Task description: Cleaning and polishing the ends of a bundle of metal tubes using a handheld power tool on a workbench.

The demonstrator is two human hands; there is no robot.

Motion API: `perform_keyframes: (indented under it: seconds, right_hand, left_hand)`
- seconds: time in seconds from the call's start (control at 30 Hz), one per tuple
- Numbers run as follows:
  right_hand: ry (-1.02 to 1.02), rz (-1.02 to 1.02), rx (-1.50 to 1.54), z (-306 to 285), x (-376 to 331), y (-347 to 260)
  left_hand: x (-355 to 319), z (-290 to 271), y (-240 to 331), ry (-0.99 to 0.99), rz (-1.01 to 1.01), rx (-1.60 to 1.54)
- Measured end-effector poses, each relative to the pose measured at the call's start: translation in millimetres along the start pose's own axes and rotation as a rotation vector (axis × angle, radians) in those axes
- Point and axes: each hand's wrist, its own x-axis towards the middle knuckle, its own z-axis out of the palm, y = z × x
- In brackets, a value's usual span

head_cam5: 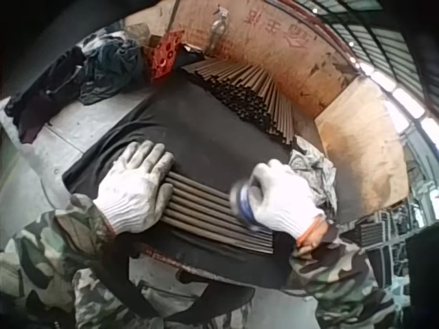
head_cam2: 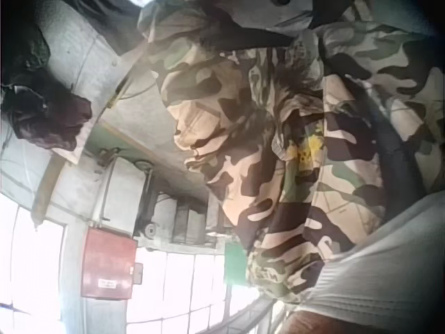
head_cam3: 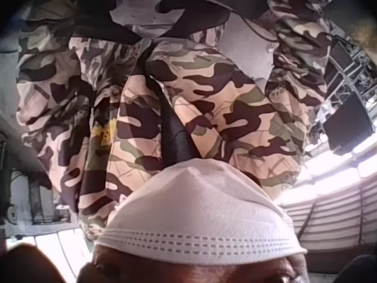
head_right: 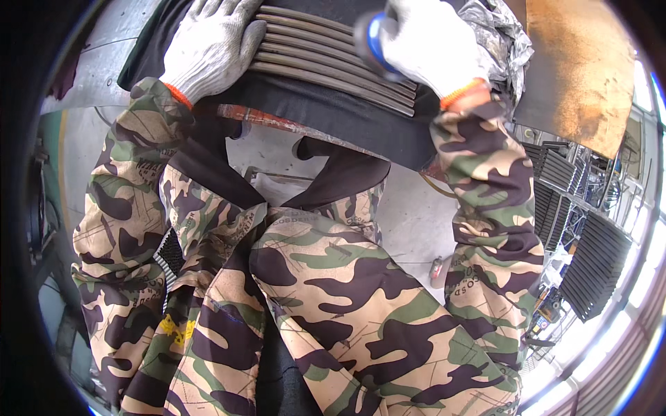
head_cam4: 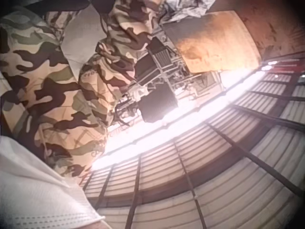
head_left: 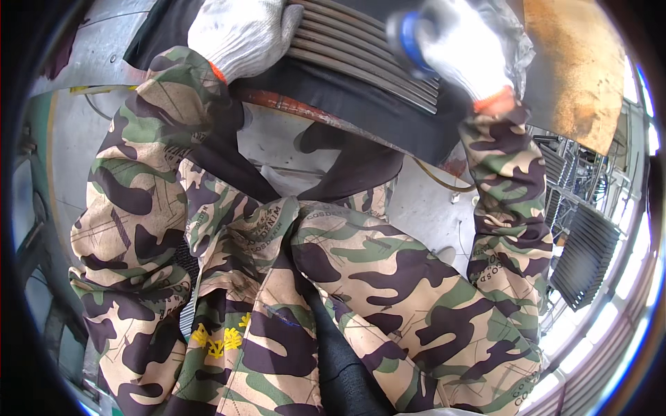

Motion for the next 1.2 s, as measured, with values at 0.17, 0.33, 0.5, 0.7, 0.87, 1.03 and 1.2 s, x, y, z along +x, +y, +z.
perform_keyframes:
  seconds: [0.17,0.33,0.5,0.7,0.87,1.03,1.2]
  right_hand:
    - [0.068,-0.058,0.032,3.0,20.8,-36.4]
    - [0.091,-0.108,0.022,15.9,51.5,-52.7]
    - [0.124,-0.066,0.054,10.3,27.3,-19.5]
    - [-0.019,0.024,-0.018,-1.6,-21.4,34.6]
    - [-0.044,0.016,0.029,24.9,-8.8,13.6]
    - [-0.032,0.034,-0.003,31.5,-17.6,26.7]
    - [0.032,0.034,0.007,-6.0,-31.7,25.4]
  left_hand:
    - [0.4,4.6,-6.2,0.001,0.011,0.001]
    - [10.1,13.9,1.7,0.005,0.054,-0.022]
    - [-0.1,0.9,-10.5,0.015,0.012,0.007]
    - [15.4,5.6,2.3,0.014,-0.01,-0.002]
    - [25.9,2.3,-0.1,-0.042,-0.013,0.033]
    - [24.2,9.0,-7.6,-0.06,-0.001,0.042]
    - [29.7,15.5,-9.2,0.016,0.05,0.072]
